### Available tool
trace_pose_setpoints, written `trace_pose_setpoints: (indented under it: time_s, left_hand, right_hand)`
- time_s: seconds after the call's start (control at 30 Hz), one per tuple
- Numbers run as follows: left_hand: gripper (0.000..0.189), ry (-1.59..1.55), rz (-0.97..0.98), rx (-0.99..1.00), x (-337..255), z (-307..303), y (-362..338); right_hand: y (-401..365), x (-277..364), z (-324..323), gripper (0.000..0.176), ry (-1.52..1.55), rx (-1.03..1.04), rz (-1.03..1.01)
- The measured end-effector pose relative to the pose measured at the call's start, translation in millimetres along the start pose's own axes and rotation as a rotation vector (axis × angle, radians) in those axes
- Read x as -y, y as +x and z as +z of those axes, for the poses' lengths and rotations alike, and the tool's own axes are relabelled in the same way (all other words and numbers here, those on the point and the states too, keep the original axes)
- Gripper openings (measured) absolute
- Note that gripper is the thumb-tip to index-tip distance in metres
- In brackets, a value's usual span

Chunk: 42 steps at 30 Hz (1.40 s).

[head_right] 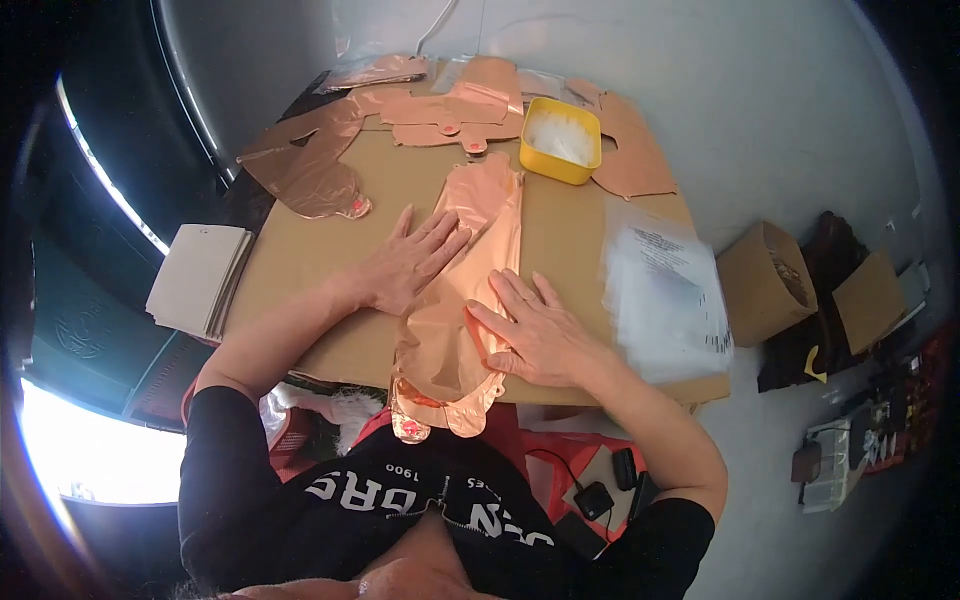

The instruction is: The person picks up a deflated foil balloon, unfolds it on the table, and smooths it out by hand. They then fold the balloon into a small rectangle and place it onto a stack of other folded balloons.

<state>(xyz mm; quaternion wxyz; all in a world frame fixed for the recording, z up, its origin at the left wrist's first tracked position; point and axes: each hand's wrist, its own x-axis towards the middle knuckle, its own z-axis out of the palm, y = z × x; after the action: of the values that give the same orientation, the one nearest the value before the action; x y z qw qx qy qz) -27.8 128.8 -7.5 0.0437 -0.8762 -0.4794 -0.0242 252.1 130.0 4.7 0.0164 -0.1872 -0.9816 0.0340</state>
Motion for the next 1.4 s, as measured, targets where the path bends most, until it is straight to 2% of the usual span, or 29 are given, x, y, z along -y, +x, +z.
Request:
trace_pose_setpoints:
  time_s: [0.1, 0.3, 0.4, 0.5, 0.6, 0.7, 1.0, 1.17, 1.27, 1.37, 1.4]
  left_hand:
    - [0.1, 0.001, 0.023, -0.042, 3.6, 4.0, -0.8]
    - [0.108, -0.136, 0.054, 0.0, 18.6, -17.0, -32.2]
    - [0.099, -0.385, 0.07, 0.013, 21.3, -34.3, -53.8]
    - [0.083, -0.535, 0.135, 0.005, 24.0, -38.5, -67.0]
    - [0.071, -0.476, 0.208, 0.001, 16.8, -35.8, -72.1]
    - [0.068, -0.449, 0.24, -0.015, 7.0, -34.1, -70.3]
    - [0.063, -0.379, 0.196, 0.007, 5.3, -24.2, -71.5]
    - [0.061, -0.392, 0.176, -0.004, 2.3, -27.1, -71.5]
    - [0.059, -0.402, 0.175, -0.02, 2.9, -24.5, -72.0]
    - [0.056, -0.401, 0.18, -0.041, 2.2, -21.1, -72.0]
    - [0.056, -0.396, 0.18, -0.049, 2.2, -20.4, -72.7]
  right_hand:
    - [-0.3, -1.0, 1.5, 0.072, -0.007, -0.001, -0.005]
    - [-0.9, -2.2, 1.9, 0.075, -0.014, 0.016, -0.004]
    - [-0.9, -2.0, 2.0, 0.075, -0.013, 0.017, 0.0]
    - [-1.2, -2.7, 3.3, 0.074, 0.007, 0.01, 0.008]
    - [-1.2, -2.9, 4.5, 0.074, 0.011, -0.003, 0.001]
    - [-1.7, -3.1, 4.9, 0.074, -0.013, -0.018, -0.008]
    - [-9.9, 1.4, 3.0, 0.084, -0.066, -0.087, -0.028]
    - [-32.3, 33.5, -7.6, 0.086, -0.018, -0.075, -0.057]
    - [-30.7, 60.6, -7.4, 0.07, -0.039, -0.193, -0.014]
    - [-15.5, 74.2, 19.8, 0.048, -0.15, -0.483, 0.004]
    - [-12.1, 75.3, 23.6, 0.043, -0.151, -0.502, -0.011]
